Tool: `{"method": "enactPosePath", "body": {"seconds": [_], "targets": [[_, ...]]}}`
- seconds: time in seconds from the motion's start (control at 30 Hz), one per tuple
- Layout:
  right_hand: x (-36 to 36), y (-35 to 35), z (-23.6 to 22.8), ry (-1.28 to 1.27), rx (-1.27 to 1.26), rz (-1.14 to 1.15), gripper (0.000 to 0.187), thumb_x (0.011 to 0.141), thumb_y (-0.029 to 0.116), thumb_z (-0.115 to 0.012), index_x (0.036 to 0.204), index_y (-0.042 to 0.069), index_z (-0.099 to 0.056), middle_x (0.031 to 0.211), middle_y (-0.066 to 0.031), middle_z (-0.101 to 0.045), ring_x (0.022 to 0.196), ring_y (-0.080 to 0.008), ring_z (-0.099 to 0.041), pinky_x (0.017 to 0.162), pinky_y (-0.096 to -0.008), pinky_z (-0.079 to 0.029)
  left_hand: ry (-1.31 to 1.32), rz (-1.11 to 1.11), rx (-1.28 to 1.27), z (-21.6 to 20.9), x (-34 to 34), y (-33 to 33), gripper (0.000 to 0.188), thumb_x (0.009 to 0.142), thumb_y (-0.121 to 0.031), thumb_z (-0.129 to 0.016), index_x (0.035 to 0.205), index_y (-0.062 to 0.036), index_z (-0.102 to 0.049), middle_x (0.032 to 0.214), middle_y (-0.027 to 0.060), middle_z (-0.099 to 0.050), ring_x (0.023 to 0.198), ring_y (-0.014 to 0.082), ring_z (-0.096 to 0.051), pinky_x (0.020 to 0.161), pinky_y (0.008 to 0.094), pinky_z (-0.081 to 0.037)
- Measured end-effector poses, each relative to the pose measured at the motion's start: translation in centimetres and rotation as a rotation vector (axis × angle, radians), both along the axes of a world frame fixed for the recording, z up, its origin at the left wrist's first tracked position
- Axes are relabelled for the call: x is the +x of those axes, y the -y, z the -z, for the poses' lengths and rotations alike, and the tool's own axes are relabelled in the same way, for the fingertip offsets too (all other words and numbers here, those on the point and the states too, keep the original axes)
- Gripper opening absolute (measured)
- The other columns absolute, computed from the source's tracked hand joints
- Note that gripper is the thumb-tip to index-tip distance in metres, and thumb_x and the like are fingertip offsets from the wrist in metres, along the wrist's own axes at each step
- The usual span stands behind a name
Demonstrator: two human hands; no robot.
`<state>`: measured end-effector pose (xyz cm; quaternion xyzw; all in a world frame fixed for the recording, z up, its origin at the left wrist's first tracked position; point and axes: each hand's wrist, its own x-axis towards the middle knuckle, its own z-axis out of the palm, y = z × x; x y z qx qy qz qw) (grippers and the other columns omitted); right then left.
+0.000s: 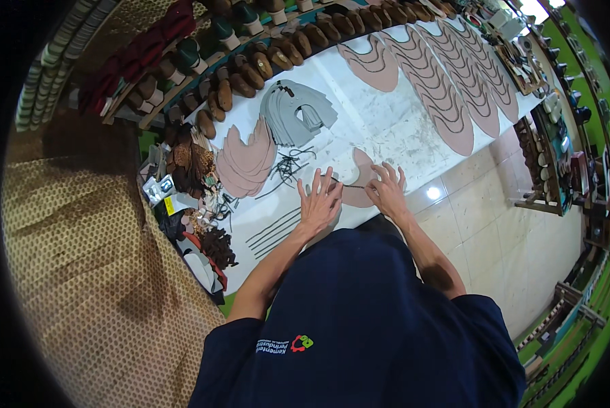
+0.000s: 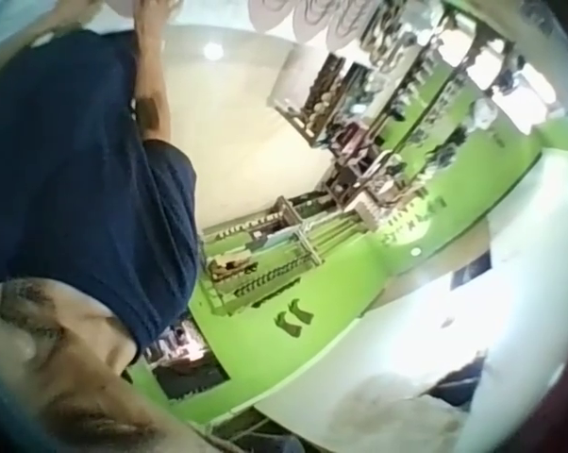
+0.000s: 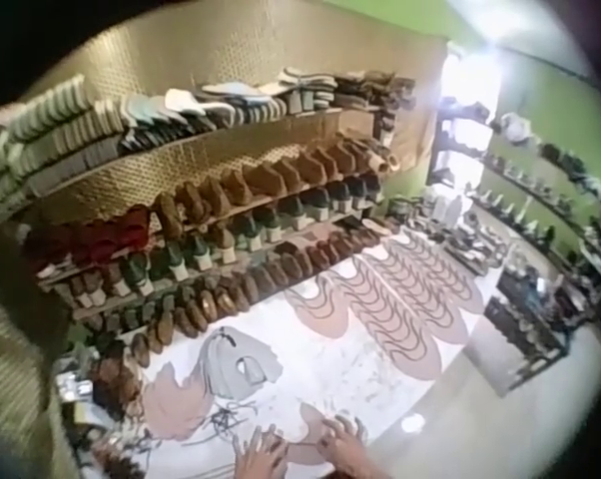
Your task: Aligning and organizing leather shoe upper components on a pattern template.
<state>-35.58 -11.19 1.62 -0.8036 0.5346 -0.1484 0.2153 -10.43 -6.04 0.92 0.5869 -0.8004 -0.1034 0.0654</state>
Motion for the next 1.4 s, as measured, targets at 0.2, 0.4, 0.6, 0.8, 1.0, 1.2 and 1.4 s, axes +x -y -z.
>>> {"method": "enactPosePath", "body": {"seconds": [0.2,0.4,0.6,0.8,1.0,1.2,1.4], "targets": [[0.2,0.4,-0.4,-0.002,0.012,0.015,0.016,0.091,0.024,-0.073,0.088,0.009,-0.077,0.15,-0.0085,-0.055,0.151,-0.0365,-0.036,0.124,-0.0677,-0.015,-0.022,-0.002,0.044,-0.3,-0.2,0.1,0.054,0.098,-0.036,-0.064,0.151,-0.0256,-0.057,0.178,0.0087,-0.019,0.162,0.0373,-0.016,0.118,0.0786,-0.012],[0.3,0.5,-0.4,0.003,-0.014,0.032,0.017,0.091,0.023,-0.072,0.086,0.008,-0.077,0.151,-0.0094,-0.055,0.151,-0.0366,-0.036,0.124,-0.0671,-0.015,0.119,0.081,0.005,-0.7,-0.4,0.5,0.054,0.099,-0.036,-0.065,0.152,-0.026,-0.056,0.178,0.009,-0.017,0.162,0.038,-0.015,0.118,0.0771,-0.011],[0.2,0.7,-0.5,0.003,0.009,0.018,0.016,0.091,0.023,-0.072,0.087,0.008,-0.077,0.151,-0.0106,-0.055,0.151,-0.038,-0.036,0.123,-0.0684,-0.017,0.043,0.004,-0.029,-0.4,-1.2,0.0,0.051,0.096,-0.028,-0.065,0.146,-0.0215,-0.06,0.177,0.0088,-0.021,0.162,0.036,-0.017,0.118,0.0785,-0.015],[0.2,0.8,-0.3,0.004,-0.004,0.017,0.015,0.091,0.022,-0.072,0.086,0.008,-0.077,0.15,-0.0111,-0.055,0.15,-0.0385,-0.037,0.122,-0.0687,-0.018,-0.016,0.004,-0.02,-0.1,-1.1,-0.3,0.05,0.098,-0.026,-0.064,0.148,-0.0223,-0.06,0.177,0.0093,-0.021,0.161,0.0368,-0.018,0.116,0.0797,-0.016],[0.3,1.1,-0.1,-0.006,-0.016,0.017,0.015,0.09,0.024,-0.073,0.088,0.009,-0.076,0.151,-0.01,-0.054,0.15,-0.0389,-0.037,0.123,-0.0672,-0.019,0.044,0.048,-0.024,0.0,-1.0,-0.1,0.052,0.098,-0.026,-0.064,0.15,-0.0251,-0.057,0.177,0.0109,-0.02,0.161,0.0395,-0.018,0.114,0.0808,-0.016],[0.4,1.9,0.2,-0.002,-0.046,0.014,0.015,0.091,0.024,-0.072,0.089,0.009,-0.077,0.149,-0.0098,-0.055,0.148,-0.0375,-0.038,0.122,-0.0669,-0.019,0.024,0.013,0.024,0.0,-1.4,-0.4,0.053,0.098,-0.024,-0.064,0.15,-0.0251,-0.057,0.177,0.0123,-0.019,0.161,0.04,-0.016,0.114,0.081,-0.016],[0.3,2.4,0.3,-0.045,-0.02,-0.018,0.016,0.091,0.026,-0.075,0.091,0.011,-0.076,0.151,-0.0095,-0.054,0.15,-0.0383,-0.037,0.122,-0.0669,-0.02,-0.066,-0.031,0.034,-0.2,-1.6,-0.7,0.054,0.099,-0.024,-0.063,0.153,-0.0265,-0.055,0.177,0.0132,-0.017,0.161,0.0408,-0.014,0.113,0.081,-0.016]]}}
